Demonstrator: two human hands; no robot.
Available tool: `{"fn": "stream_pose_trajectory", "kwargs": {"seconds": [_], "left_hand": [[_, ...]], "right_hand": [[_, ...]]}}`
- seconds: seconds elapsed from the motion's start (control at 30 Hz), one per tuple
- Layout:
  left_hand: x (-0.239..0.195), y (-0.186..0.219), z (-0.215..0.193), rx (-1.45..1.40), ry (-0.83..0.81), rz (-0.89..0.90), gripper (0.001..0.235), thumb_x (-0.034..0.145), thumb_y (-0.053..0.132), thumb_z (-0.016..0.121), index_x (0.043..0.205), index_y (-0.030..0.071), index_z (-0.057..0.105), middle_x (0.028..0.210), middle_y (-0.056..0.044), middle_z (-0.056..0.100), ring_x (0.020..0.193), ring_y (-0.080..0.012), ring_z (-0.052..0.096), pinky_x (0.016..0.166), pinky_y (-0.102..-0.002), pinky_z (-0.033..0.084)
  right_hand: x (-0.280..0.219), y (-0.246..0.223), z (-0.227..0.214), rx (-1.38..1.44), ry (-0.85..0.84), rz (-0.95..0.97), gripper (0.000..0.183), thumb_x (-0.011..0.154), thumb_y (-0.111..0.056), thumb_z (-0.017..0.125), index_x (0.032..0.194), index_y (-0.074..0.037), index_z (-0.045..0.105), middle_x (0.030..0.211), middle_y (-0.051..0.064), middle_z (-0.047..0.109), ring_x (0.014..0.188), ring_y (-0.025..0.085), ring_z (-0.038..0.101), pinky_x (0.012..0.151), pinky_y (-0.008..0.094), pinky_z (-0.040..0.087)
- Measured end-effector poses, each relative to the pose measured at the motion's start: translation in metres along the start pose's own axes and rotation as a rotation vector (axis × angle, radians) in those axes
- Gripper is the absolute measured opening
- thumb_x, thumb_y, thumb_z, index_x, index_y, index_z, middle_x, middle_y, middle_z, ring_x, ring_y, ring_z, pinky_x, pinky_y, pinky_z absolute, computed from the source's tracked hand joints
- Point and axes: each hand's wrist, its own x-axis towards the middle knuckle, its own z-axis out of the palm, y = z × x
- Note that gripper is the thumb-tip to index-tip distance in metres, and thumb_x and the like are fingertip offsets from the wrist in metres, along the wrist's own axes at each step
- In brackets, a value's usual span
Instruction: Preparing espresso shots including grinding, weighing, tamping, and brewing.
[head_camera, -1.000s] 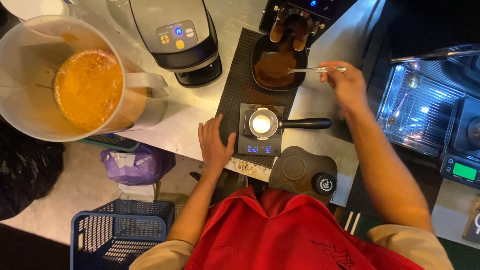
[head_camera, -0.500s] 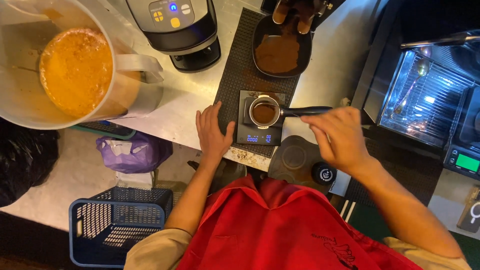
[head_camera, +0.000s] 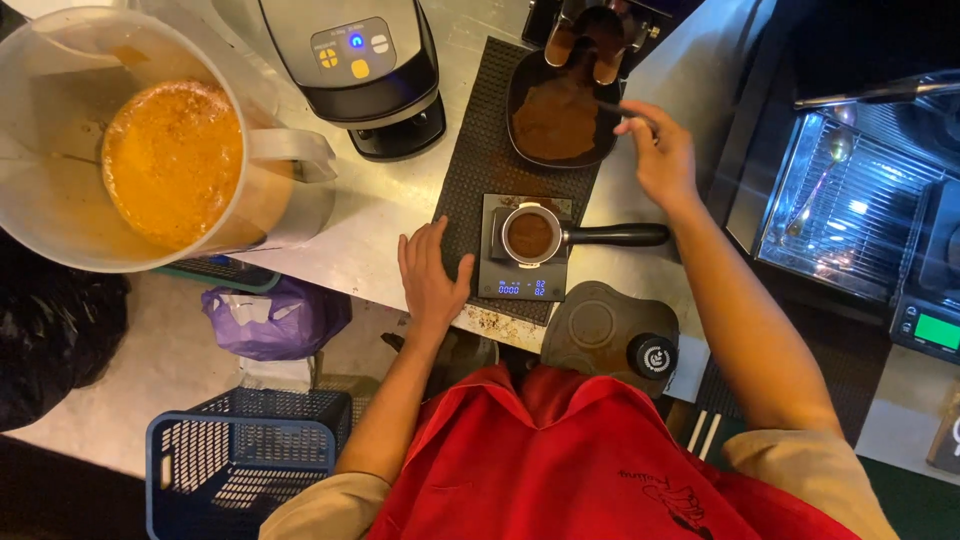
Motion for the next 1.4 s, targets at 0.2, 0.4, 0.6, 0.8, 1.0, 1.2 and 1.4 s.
{"fn": "stream_pose_trajectory", "kwargs": {"seconds": [0.2, 0.4, 0.6, 0.8, 1.0, 1.2, 1.4], "left_hand": [[0.0, 0.0, 0.001, -0.005, -0.012, -0.012, 0.062, 0.103, 0.047, 0.062, 0.151, 0.01, 0.05, 0.14, -0.013, 0.061, 0.14, -0.0319, 0.049, 0.127, -0.057, 0.014], [0.001, 0.0, 0.002, 0.012, -0.021, -0.012, 0.062, 0.103, 0.046, 0.062, 0.152, 0.01, 0.05, 0.14, -0.013, 0.061, 0.14, -0.0316, 0.049, 0.127, -0.056, 0.013], [0.001, -0.001, 0.003, 0.027, -0.019, -0.016, 0.061, 0.103, 0.044, 0.064, 0.152, 0.011, 0.05, 0.141, -0.012, 0.061, 0.141, -0.0308, 0.048, 0.128, -0.055, 0.012], [0.002, 0.0, 0.002, 0.023, -0.029, -0.029, 0.061, 0.101, 0.043, 0.065, 0.151, 0.01, 0.05, 0.14, -0.013, 0.061, 0.14, -0.0311, 0.049, 0.128, -0.055, 0.012], [0.002, 0.003, 0.0, 0.027, -0.032, -0.034, 0.061, 0.102, 0.044, 0.063, 0.152, 0.011, 0.05, 0.141, -0.013, 0.061, 0.14, -0.0313, 0.049, 0.128, -0.055, 0.013], [0.001, 0.001, 0.002, 0.038, -0.029, -0.019, 0.061, 0.103, 0.044, 0.062, 0.152, 0.01, 0.049, 0.14, -0.012, 0.061, 0.14, -0.0311, 0.049, 0.127, -0.056, 0.013], [0.0, 0.001, 0.003, 0.046, -0.025, -0.017, 0.062, 0.103, 0.045, 0.062, 0.152, 0.01, 0.05, 0.14, -0.012, 0.061, 0.14, -0.0311, 0.049, 0.127, -0.056, 0.013]], "right_hand": [[-0.015, -0.016, -0.026, 0.063, -0.081, 0.148, 0.027, 0.11, -0.005, 0.059, 0.125, -0.017, 0.077, 0.089, 0.002, 0.072, 0.074, 0.014, 0.053, 0.078, 0.031, 0.042], [-0.015, -0.017, -0.032, -0.193, 0.05, 0.028, 0.025, 0.107, -0.001, 0.063, 0.122, -0.014, 0.078, 0.085, 0.004, 0.074, 0.079, 0.031, 0.064, 0.081, 0.04, 0.047], [-0.028, -0.027, -0.012, -0.002, 0.037, 0.336, 0.026, 0.097, -0.005, 0.057, 0.105, -0.014, 0.08, 0.067, 0.0, 0.066, 0.061, 0.016, 0.054, 0.066, 0.029, 0.044], [-0.01, -0.021, 0.009, 0.327, 0.006, 0.572, 0.031, 0.089, -0.011, 0.054, 0.105, -0.011, 0.08, 0.067, -0.002, 0.065, 0.06, 0.006, 0.046, 0.062, 0.019, 0.039], [-0.01, -0.074, -0.034, 0.269, 0.027, 0.498, 0.031, 0.09, -0.016, 0.053, 0.105, -0.011, 0.08, 0.064, -0.004, 0.058, 0.06, 0.003, 0.042, 0.059, 0.018, 0.033], [-0.05, -0.121, -0.074, 0.168, -0.05, 0.41, 0.029, 0.095, -0.012, 0.054, 0.11, -0.012, 0.079, 0.064, 0.0, 0.058, 0.053, 0.008, 0.037, 0.054, 0.02, 0.032], [-0.114, -0.118, -0.069, -0.06, -0.128, -0.019, 0.026, 0.101, -0.01, 0.057, 0.115, -0.013, 0.078, 0.075, -0.001, 0.069, 0.067, 0.016, 0.052, 0.074, 0.032, 0.037]]}}
